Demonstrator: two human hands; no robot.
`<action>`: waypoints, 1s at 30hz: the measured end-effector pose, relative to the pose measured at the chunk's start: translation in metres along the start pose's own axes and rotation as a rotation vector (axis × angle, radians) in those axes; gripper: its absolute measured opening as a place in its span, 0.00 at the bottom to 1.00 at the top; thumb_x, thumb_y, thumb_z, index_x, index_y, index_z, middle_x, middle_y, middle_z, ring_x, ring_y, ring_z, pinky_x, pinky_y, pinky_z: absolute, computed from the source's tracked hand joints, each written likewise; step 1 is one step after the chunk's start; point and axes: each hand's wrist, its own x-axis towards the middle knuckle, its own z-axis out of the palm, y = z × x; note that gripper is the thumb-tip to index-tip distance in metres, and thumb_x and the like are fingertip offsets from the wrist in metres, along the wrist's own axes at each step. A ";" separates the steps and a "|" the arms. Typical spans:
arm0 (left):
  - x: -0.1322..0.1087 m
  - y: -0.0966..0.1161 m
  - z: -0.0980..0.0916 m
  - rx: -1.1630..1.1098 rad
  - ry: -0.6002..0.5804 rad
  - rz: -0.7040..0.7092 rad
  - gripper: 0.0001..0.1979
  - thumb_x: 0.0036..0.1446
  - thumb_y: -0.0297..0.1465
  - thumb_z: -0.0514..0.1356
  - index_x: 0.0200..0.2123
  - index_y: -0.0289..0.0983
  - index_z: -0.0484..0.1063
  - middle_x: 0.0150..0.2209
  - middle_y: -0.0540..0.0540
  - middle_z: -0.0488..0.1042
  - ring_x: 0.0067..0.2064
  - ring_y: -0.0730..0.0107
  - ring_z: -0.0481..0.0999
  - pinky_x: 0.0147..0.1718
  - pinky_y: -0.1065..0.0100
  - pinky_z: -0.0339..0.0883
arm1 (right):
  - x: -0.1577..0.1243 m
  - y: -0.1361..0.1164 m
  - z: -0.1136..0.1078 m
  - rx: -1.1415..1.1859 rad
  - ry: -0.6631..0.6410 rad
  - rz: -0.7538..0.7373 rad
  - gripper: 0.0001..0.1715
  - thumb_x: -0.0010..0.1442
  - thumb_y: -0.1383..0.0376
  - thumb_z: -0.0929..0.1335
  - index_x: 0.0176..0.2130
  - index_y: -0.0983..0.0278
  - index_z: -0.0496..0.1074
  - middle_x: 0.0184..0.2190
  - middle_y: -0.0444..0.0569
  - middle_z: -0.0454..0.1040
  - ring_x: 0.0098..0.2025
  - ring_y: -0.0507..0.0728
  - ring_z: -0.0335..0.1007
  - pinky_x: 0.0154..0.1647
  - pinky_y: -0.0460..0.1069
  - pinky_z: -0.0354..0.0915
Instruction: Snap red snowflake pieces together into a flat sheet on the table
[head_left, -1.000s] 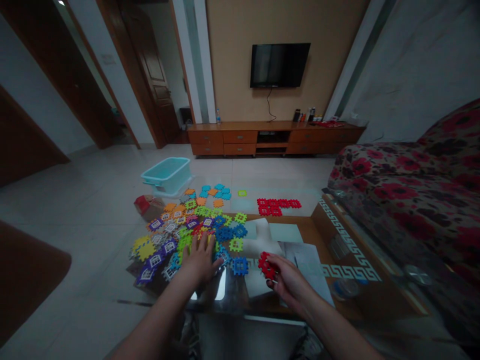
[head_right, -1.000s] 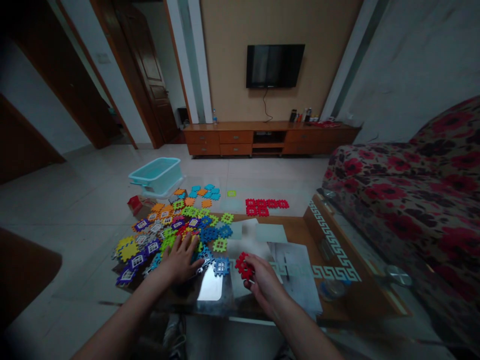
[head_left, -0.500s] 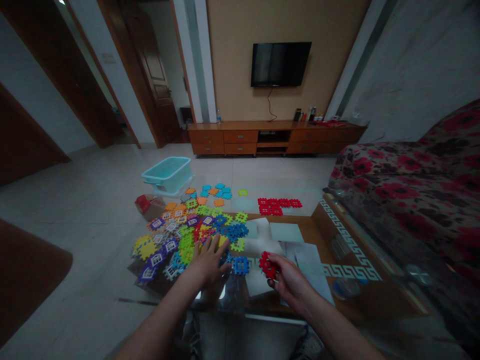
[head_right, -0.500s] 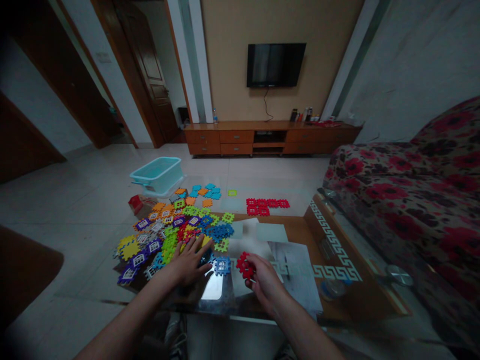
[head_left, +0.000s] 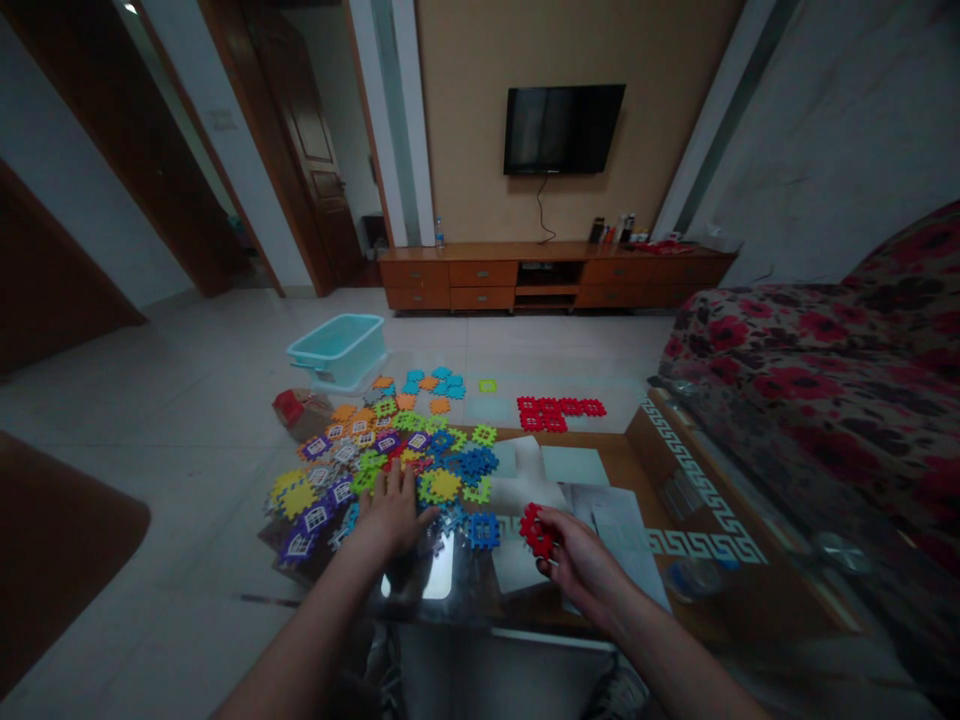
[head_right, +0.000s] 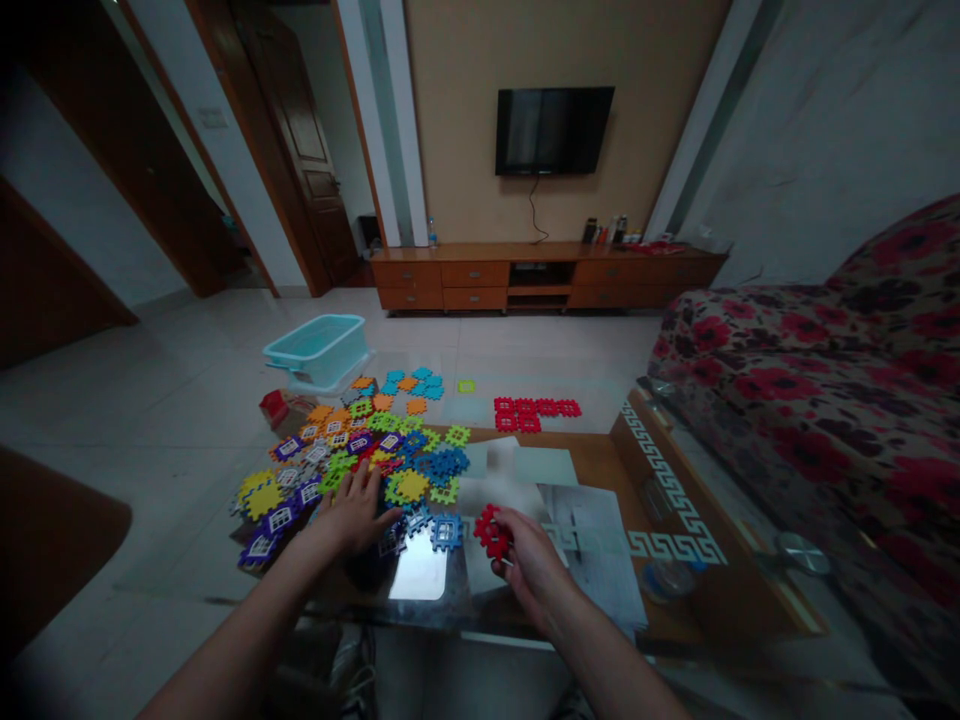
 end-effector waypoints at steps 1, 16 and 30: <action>0.000 -0.002 0.000 0.007 0.002 -0.004 0.46 0.60 0.55 0.47 0.72 0.32 0.41 0.73 0.35 0.34 0.72 0.37 0.38 0.64 0.37 0.42 | 0.000 0.000 0.000 -0.001 0.001 -0.002 0.10 0.50 0.62 0.71 0.33 0.64 0.71 0.22 0.42 0.72 0.22 0.49 0.63 0.23 0.45 0.56; -0.006 -0.006 -0.014 0.047 -0.007 -0.108 0.37 0.61 0.52 0.49 0.67 0.38 0.58 0.68 0.25 0.53 0.65 0.32 0.59 0.58 0.40 0.57 | 0.004 0.003 -0.003 0.002 -0.020 -0.006 0.12 0.49 0.61 0.73 0.33 0.64 0.72 0.24 0.44 0.74 0.24 0.50 0.65 0.24 0.46 0.57; 0.000 -0.017 -0.010 0.062 0.014 -0.121 0.39 0.58 0.51 0.55 0.69 0.46 0.54 0.70 0.29 0.49 0.68 0.29 0.52 0.58 0.37 0.55 | 0.001 0.000 -0.001 -0.006 0.013 0.006 0.09 0.51 0.63 0.71 0.33 0.64 0.72 0.24 0.44 0.74 0.23 0.50 0.65 0.24 0.46 0.58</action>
